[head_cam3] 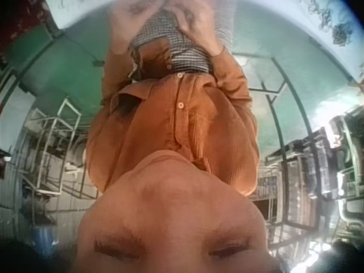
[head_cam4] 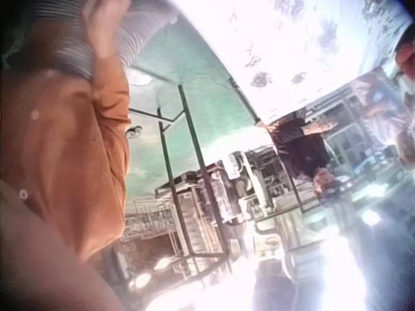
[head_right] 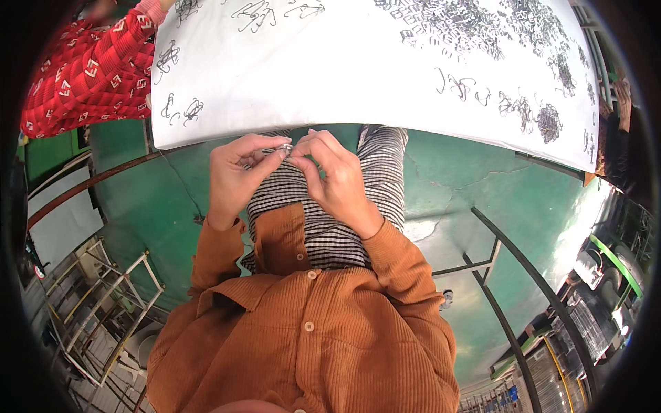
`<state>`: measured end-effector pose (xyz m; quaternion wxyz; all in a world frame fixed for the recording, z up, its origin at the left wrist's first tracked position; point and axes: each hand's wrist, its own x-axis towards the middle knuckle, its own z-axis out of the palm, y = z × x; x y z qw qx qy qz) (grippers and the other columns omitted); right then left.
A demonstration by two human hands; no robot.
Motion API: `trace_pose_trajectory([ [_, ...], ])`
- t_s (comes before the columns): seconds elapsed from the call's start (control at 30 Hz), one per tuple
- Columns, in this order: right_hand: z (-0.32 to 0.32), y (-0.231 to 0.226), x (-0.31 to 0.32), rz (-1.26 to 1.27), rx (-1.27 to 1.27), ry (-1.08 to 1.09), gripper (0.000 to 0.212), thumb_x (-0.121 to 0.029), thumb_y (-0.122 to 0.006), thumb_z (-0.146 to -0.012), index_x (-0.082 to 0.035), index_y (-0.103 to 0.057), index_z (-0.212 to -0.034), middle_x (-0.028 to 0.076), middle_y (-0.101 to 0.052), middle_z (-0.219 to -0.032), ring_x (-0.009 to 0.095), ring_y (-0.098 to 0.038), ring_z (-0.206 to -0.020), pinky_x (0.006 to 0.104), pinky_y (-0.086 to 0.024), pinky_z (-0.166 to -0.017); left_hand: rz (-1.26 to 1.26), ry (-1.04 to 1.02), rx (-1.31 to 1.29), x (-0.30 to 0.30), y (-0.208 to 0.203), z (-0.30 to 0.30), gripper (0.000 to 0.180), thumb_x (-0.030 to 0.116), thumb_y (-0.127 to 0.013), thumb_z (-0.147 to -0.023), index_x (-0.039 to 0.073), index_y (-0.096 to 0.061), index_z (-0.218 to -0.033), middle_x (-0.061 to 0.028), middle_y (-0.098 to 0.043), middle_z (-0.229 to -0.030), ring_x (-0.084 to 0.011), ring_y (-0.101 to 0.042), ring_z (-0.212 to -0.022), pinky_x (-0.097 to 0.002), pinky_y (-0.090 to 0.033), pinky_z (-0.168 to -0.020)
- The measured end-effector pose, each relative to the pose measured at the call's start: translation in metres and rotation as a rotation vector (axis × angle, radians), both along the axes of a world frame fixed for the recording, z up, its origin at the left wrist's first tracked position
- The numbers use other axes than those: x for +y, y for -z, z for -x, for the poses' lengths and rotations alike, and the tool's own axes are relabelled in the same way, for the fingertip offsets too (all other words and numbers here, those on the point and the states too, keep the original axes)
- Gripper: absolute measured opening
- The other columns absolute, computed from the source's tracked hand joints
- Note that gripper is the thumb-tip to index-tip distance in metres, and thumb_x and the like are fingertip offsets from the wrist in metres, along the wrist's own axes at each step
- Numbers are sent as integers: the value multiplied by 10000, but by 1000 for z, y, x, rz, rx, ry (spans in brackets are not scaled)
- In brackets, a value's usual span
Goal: The person picks up metal clips from a table and sorts them by hand into specific areas on a paper sheet. They then hang some of the clips onto a vertical wire rack.
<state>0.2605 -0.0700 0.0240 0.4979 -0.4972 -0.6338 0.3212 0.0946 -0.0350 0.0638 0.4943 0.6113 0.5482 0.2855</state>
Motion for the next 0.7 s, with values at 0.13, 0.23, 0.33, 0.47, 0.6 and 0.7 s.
trace_pose_trajectory([
  [0.13,2,-2,0,56,-36,6,115,23,-686,-772,-10,-611,-853,127,-609,-850,314,-628,-784,370,-531,-736,-180,30,-55,-2,-3,2,197,1,-701,-806,55,-734,-993,-32,-662,-722,-32,-490,-544,-197,-363,-466],
  [0.23,-5,-2,6,87,13,-66,111,-10,-698,-788,-10,-642,-884,112,-651,-888,270,-653,-833,348,-525,-773,-207,42,-3,-3,-7,7,197,-3,-691,-812,49,-732,-998,-58,-701,-843,-67,-544,-586,-211,-405,-490],
  [0.33,-23,-12,40,146,104,-57,103,-72,-678,-846,-1,-673,-921,100,-689,-940,189,-655,-864,305,-508,-787,-230,14,-19,-5,-14,7,201,-40,-680,-810,35,-732,-989,-77,-701,-862,-97,-608,-692,-220,-459,-567],
  [0.47,-38,7,155,-83,-182,272,89,-81,-647,-833,-8,-684,-868,146,-687,-821,260,-652,-705,337,-514,-683,-229,10,-70,-10,-17,7,194,-50,-681,-808,23,-732,-980,-85,-704,-880,-120,-630,-758,-237,-486,-634],
  [0.6,-37,24,225,114,-635,257,120,-107,-635,-818,-33,-684,-899,144,-663,-960,300,-650,-840,409,-512,-763,-231,11,-87,-15,-20,9,187,-52,-680,-805,17,-732,-971,-92,-704,-882,-131,-641,-776,-236,-496,-661],
  [0.7,-31,22,235,216,-923,193,112,-124,-605,-834,-75,-677,-905,112,-648,-1028,299,-644,-905,402,-517,-795,-244,9,-115,-19,-19,10,189,-56,-680,-800,16,-733,-966,-94,-703,-873,-136,-642,-761,-242,-498,-656],
])
